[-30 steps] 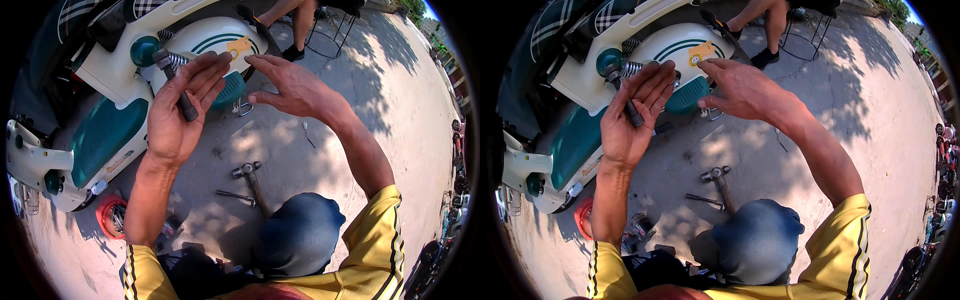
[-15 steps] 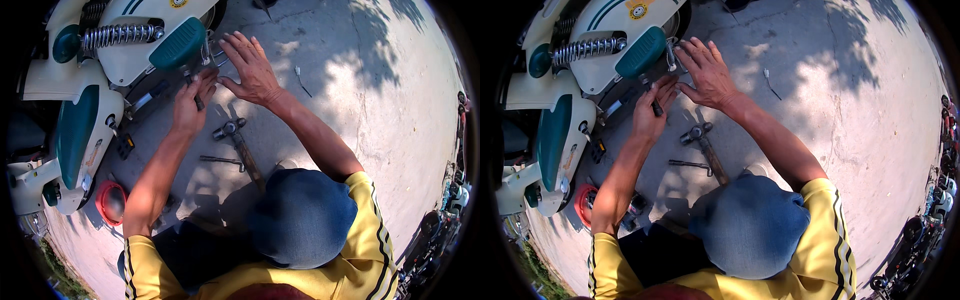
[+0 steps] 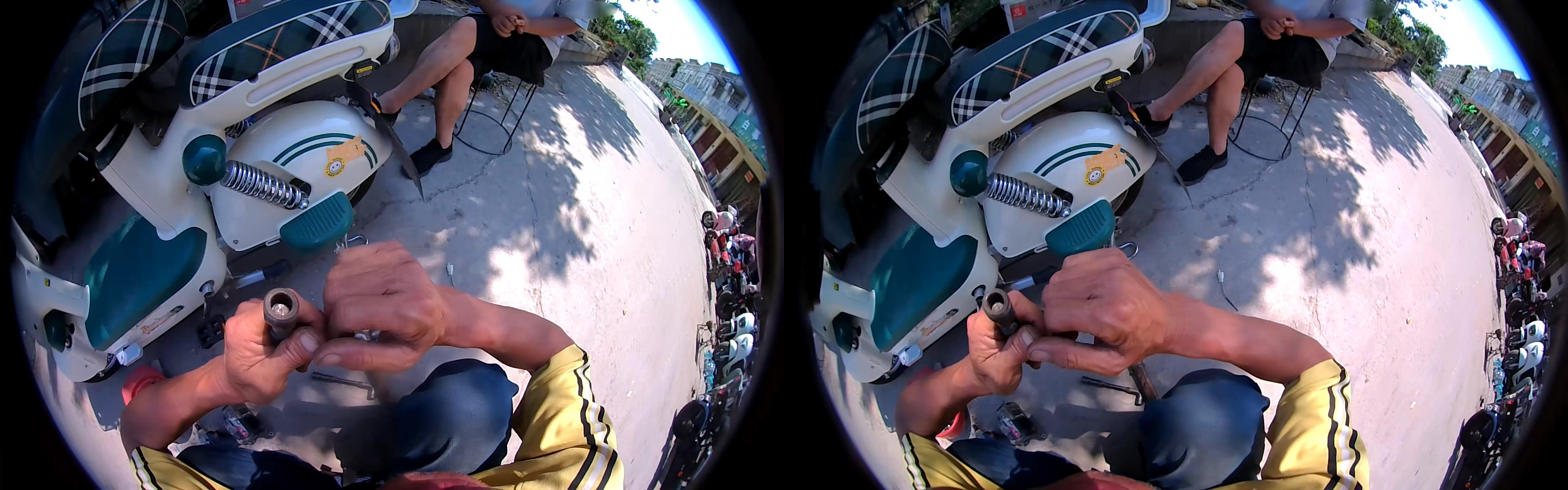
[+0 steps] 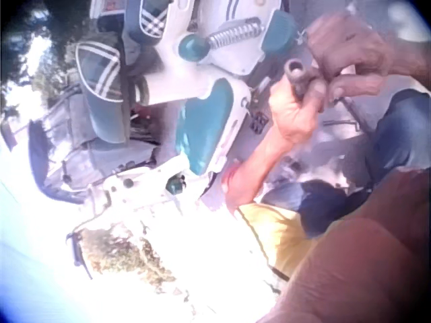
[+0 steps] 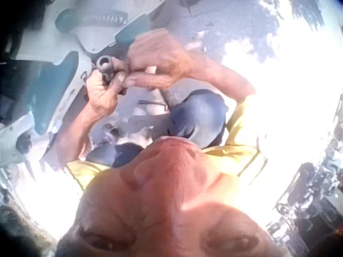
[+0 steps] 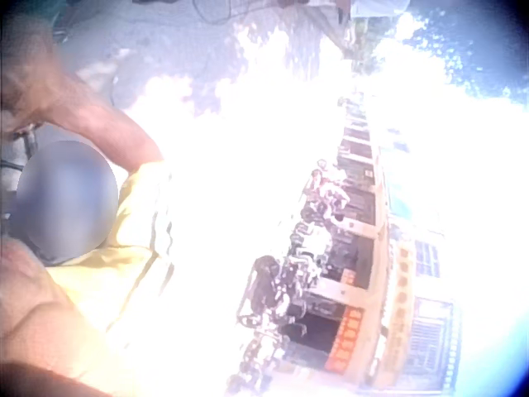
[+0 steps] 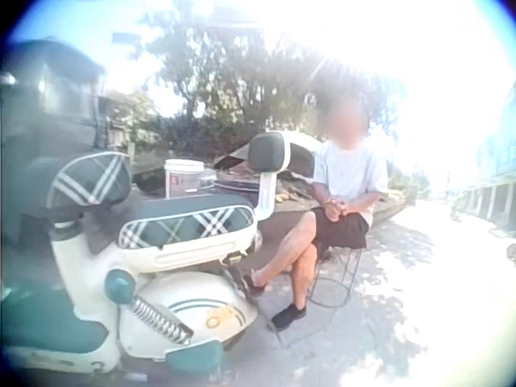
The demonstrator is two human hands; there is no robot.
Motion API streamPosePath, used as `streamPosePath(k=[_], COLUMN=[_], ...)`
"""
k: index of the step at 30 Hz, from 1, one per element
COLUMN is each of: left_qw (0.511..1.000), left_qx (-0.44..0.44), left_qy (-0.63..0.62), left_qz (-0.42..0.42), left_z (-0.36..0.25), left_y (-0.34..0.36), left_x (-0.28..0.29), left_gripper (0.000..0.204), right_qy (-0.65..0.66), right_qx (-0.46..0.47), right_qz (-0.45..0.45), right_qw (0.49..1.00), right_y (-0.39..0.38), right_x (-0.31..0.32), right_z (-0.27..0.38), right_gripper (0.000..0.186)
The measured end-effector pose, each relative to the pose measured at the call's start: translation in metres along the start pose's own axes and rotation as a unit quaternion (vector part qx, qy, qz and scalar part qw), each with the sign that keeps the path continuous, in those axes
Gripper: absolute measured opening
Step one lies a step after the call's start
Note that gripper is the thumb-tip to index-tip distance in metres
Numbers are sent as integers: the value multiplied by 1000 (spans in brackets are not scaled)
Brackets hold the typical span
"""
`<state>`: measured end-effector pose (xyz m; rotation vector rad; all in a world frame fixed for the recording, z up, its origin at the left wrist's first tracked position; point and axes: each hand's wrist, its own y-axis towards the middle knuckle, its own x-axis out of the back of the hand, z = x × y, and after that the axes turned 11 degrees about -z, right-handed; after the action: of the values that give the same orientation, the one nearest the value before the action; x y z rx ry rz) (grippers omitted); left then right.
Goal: The person retrieves a small metal part from a cluttered workshop and moves outside to a white scooter. They squat down and repeatedly insert and remove the metal part into the scooter's rear wheel hub area, seemingly testing the fit or alignment.
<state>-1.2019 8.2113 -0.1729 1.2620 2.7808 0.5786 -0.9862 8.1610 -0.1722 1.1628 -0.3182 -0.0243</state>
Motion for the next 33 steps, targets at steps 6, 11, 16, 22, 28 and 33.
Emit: streamPosePath(k=[6,11,16,22,28,33], left_qw=[990,992,991,990,990,991], left_qx=[120,121,120,118,120,118], left_qy=[-49,9,-5,7,9,7], left_qz=[-57,-18,-62,-72,-73,-66], left_z=[18,11,5,4,2,3], left_y=[-69,-92,-111,-123,-121,-121], left_x=[17,30,39,44,41,38], left_gripper=[14,12,11,11,10,9], right_qy=[-3,-6,15,7,6,-2], right_qx=[15,-7,-12,-2,10,9], right_qz=[65,134,149,161,159,161], right_qw=[998,991,989,987,987,987], right_y=[-16,-21,-12,-8,-11,-10], right_x=[-62,-82,-103,-114,-112,-108], right_z=[6,15,16,19,18,22], right_gripper=[35,28,26,27,28,28])
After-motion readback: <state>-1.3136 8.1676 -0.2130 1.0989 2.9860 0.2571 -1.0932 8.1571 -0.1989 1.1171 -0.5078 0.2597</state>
